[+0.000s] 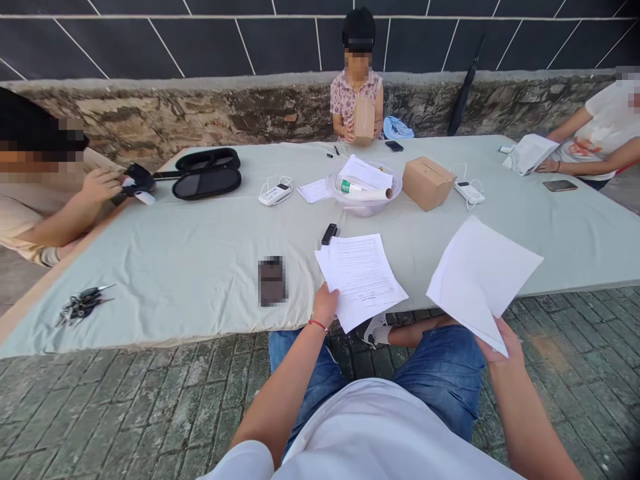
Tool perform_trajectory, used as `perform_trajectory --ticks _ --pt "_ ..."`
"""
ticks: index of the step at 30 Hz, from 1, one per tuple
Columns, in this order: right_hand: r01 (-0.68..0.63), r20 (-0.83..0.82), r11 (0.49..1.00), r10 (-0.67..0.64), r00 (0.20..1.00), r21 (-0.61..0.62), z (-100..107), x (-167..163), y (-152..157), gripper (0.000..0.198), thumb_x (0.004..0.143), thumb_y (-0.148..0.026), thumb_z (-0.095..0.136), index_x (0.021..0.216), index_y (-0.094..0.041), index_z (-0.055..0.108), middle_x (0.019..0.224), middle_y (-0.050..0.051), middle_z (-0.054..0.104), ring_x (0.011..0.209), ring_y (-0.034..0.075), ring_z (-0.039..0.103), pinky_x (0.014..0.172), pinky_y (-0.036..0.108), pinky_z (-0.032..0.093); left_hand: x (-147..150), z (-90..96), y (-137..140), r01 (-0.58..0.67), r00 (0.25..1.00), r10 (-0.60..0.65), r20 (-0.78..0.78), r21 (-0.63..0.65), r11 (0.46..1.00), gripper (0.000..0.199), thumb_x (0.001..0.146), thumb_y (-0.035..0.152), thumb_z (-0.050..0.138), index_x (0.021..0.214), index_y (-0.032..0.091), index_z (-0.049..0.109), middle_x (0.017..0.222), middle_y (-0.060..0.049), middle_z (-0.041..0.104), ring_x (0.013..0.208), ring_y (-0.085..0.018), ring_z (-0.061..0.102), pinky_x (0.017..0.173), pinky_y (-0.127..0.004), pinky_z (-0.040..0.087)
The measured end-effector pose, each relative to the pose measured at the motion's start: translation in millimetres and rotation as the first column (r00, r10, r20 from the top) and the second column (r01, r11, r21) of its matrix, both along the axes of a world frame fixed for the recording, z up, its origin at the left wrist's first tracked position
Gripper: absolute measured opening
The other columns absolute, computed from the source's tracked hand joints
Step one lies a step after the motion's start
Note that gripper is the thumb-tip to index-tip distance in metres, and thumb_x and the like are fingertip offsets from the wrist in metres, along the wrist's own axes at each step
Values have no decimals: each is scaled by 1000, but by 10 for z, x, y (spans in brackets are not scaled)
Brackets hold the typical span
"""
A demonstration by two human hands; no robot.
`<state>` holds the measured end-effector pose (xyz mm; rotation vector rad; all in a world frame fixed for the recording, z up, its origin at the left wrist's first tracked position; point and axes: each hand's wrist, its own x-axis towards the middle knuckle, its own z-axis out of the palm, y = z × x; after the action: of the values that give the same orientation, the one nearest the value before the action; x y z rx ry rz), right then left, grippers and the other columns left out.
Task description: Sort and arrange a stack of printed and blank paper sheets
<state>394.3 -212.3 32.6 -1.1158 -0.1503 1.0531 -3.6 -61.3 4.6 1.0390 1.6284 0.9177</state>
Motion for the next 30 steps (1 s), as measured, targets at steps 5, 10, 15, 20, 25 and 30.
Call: perform_trajectory --ticks 5,10,15,20,25,30 --pt "-150 -400 937 274 875 314 -3 -474 -100 27 86 -16 54 109 -26 63 61 -4 53 38 8 47 38 19 47 33 36 -22 -5 965 19 -262 56 998 37 79 17 58 115 9 54 111 -19 66 105 -28 64 94 -41 50" --pt "-467 -406 776 624 668 424 -7 -1308 136 18 90 -38 53 95 -23 62 54 -5 45 32 6 31 32 19 32 2 203 -356 -86 942 174 -288 293 952 61 77 24 67 131 11 43 132 -22 49 132 -31 45 111 -45 37" --pt "-861 -255 350 929 269 370 150 -1884 447 65 83 -77 26 79 -22 59 42 -5 43 27 7 23 33 20 22 -154 645 -533 -102 980 173 -103 484 869 51 88 42 59 132 20 45 140 -15 43 133 -25 43 112 -39 36" --pt "-955 -307 -48 941 -141 293 195 -2097 513 102 65 -91 -11 74 -20 62 38 1 44 26 10 26 35 22 20 -406 1377 -402 -84 982 -32 188 576 813 59 89 63 45 130 22 54 134 -11 55 127 -24 50 104 -36 42" --pt "-968 -369 -95 912 -177 230 49 -1975 393 111 57 -96 -7 81 -17 67 47 3 50 33 12 36 36 24 23 -528 1640 -404 168 868 -348 354 451 877 69 82 75 46 109 15 69 101 -13 70 98 -28 65 80 -36 52" --pt "-980 -398 3 914 -78 199 -127 -1747 258 104 60 -97 5 87 -16 65 51 2 51 34 12 36 35 25 23 -434 1548 -466 142 891 -303 337 427 893 54 77 64 64 98 15 71 91 -9 71 86 -22 65 76 -32 51"
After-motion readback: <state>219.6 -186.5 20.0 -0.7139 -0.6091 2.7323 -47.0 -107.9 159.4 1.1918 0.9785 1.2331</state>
